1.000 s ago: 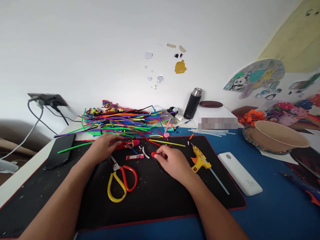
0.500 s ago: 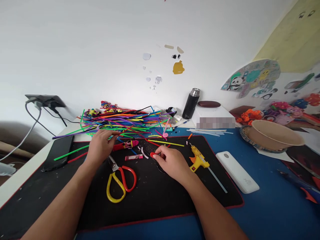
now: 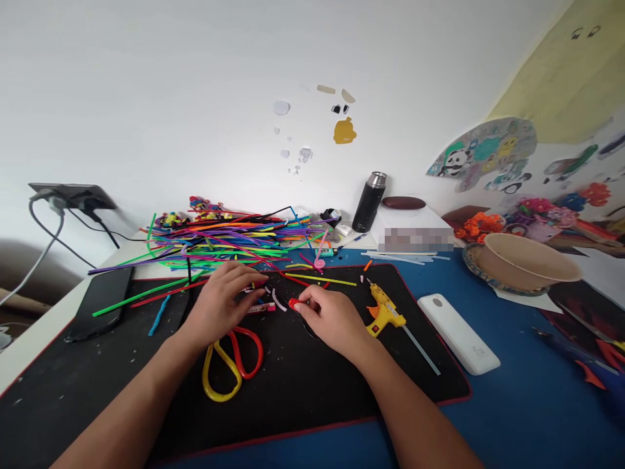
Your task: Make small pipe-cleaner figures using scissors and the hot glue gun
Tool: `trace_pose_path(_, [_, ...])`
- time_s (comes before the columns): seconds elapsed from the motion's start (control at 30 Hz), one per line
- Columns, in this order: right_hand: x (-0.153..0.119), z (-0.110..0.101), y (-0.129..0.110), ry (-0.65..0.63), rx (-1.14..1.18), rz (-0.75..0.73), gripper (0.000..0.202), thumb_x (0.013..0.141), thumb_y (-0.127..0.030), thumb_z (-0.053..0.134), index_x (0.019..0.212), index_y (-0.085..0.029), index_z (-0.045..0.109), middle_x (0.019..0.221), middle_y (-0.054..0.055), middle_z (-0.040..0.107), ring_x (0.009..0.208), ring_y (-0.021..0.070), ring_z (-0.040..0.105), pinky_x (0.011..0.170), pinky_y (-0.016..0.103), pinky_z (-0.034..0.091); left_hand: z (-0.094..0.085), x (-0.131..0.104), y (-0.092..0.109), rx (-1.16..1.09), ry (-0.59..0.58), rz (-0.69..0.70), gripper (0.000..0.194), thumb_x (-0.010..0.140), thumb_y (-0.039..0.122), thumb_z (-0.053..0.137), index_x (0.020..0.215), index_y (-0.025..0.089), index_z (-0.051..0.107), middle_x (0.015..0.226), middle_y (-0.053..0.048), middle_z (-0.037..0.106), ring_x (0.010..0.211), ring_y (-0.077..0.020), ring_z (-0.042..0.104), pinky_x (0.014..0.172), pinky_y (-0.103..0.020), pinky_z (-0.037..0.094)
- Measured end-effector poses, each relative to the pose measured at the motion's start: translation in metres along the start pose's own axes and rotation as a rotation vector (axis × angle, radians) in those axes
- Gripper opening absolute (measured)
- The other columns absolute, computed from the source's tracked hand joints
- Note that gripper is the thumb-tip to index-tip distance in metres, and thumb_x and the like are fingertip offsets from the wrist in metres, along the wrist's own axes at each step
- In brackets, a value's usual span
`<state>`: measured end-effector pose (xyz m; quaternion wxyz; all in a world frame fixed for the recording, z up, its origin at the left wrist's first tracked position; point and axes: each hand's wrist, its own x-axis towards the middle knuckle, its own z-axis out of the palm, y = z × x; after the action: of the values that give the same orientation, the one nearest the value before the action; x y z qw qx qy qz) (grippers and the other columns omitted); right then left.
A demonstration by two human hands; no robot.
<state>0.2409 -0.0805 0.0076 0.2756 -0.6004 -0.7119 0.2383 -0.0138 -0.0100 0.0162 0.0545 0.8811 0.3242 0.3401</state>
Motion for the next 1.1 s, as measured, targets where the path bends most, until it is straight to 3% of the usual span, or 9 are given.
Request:
trace_pose_path(0.27, [-0.002, 0.003, -0.005, 0.006, 0.02, -0.057, 0.009, 0.099, -0.033, 0.069, 0.099, -0.025, 0.071, 0.072, -0.003, 0.07, 0.063, 0.0145, 0.062, 0.061, 0.026, 0.036, 0.019, -0.004, 0.029, -0.103, -0.098, 0.13, 0.031, 0.101, 0.016, 0.061, 0.129, 0.026, 0.07, 0.113, -0.008, 0.078, 0.107, -0.026, 0.063, 0.098, -0.045, 0.051])
trace_pose_path(0.6, [-0.002, 0.004, -0.006, -0.012, 0.023, -0.067, 0.008, 0.098, -0.031, 0.069, 0.096, -0.024, 0.071, 0.072, -0.004, 0.068, 0.06, 0.0128, 0.058, 0.059, 0.025, 0.033, 0.025, -0.006, 0.031, -0.183, -0.113, 0.135, 0.021, 0.101, 0.013, 0.06, 0.116, 0.023, 0.071, 0.104, -0.006, 0.078, 0.103, -0.0242, 0.064, 0.093, -0.04, 0.051])
trace_pose_path(0.9, [-0.004, 0.002, -0.008, -0.009, 0.127, -0.061, 0.015, 0.099, -0.034, 0.068, 0.11, -0.025, 0.071, 0.073, -0.003, 0.068, 0.064, 0.0147, 0.061, 0.062, 0.026, 0.038, 0.023, -0.004, 0.035, -0.405, -0.076, -0.158, 0.01, 0.099, 0.027, 0.066, 0.103, 0.026, 0.075, 0.095, -0.005, 0.076, 0.092, -0.0235, 0.067, 0.087, -0.039, 0.052])
trace_pose_path(1.1, [-0.003, 0.001, -0.007, 0.015, 0.17, -0.044, 0.022, 0.099, -0.034, 0.068, 0.118, -0.024, 0.072, 0.071, -0.003, 0.065, 0.063, 0.0144, 0.059, 0.062, 0.026, 0.038, 0.021, -0.006, 0.03, -0.543, -0.039, -0.403, 0.013, 0.093, 0.036, 0.073, 0.101, 0.026, 0.077, 0.098, -0.005, 0.075, 0.094, -0.0236, 0.069, 0.086, -0.037, 0.054])
